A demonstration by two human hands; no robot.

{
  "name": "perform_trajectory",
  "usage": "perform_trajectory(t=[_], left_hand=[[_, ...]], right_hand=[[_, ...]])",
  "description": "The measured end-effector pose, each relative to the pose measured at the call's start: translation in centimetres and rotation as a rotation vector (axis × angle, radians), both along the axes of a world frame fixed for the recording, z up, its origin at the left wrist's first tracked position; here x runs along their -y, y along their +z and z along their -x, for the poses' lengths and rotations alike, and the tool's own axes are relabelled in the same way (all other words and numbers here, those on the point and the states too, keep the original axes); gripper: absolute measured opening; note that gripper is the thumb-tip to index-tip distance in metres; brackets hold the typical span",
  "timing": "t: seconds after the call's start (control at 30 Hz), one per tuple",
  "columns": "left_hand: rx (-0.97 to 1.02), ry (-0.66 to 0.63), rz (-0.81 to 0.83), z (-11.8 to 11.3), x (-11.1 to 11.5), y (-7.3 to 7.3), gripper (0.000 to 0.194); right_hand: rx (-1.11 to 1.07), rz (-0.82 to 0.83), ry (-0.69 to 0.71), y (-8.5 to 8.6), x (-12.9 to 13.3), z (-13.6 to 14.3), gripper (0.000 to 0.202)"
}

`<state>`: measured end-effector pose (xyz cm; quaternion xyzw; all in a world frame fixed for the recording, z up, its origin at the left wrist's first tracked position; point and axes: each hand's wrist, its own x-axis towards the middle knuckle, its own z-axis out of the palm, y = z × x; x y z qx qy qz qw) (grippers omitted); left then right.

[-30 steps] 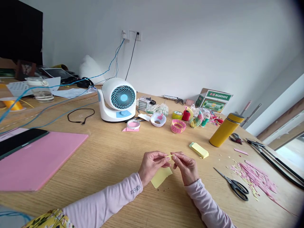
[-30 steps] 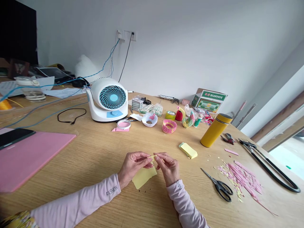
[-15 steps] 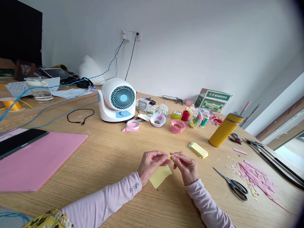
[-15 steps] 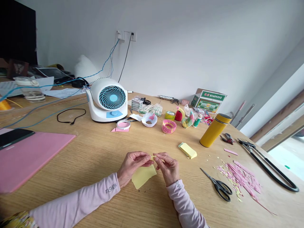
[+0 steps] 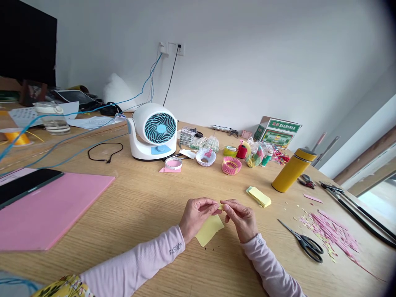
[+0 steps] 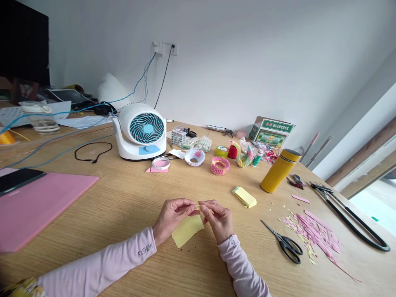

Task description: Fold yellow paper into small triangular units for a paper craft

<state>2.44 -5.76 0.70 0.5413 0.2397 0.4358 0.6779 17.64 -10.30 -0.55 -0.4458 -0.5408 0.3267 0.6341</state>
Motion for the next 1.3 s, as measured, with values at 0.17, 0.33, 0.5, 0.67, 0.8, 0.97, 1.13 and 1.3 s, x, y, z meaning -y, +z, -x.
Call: perform_trajectory(t=[0.17, 0.33, 0.5, 0.67, 0.8, 0.97, 1.13, 1.3], left_hand=[[-0.113, 0.032, -0.101, 0.2, 0.3, 0.7, 0.024], [-0.158, 0.054, -0.128, 0.3, 0.7, 1.5, 0.023], [-0.184, 0.060, -0.128, 0.3, 0.7, 1.2, 0.026], [-0.192, 0.018, -0.129, 0.1, 0.3, 0.4, 0.033], [-0.184, -0.022, -0.165, 0.0, 0.1, 0.1, 0.035], [-0.143, -0.038, -0.156, -0.1, 0.2, 0.3, 0.033], [-0.121, -0.036, -0.111, -0.2, 0.4, 0.5, 0.037], [-0.144, -0.041, -0.084, 0.1, 0.2, 0.5, 0.039]], right_hand=[[-0.029, -0.009, 0.001, 0.0, 0.0, 0.0, 0.009], [-0.083, -0.015, -0.012, -0.1, -0.1, 0.2, 0.010], [0.058, 0.074, -0.059, 0.1, 0.2, 0.2, 0.019], [0.304, 0.043, -0.092, 0.6, 0.7, 0.3, 0.022], [0.391, -0.008, -0.066, 1.3, 0.9, 0.4, 0.024], [0.385, -0.009, -0.048, 1.6, 1.0, 0.4, 0.024], [0.383, 0.002, -0.015, 1.4, 0.8, 0.2, 0.023], [0.342, 0.026, 0.000, 0.9, 0.4, 0.0, 0.025]])
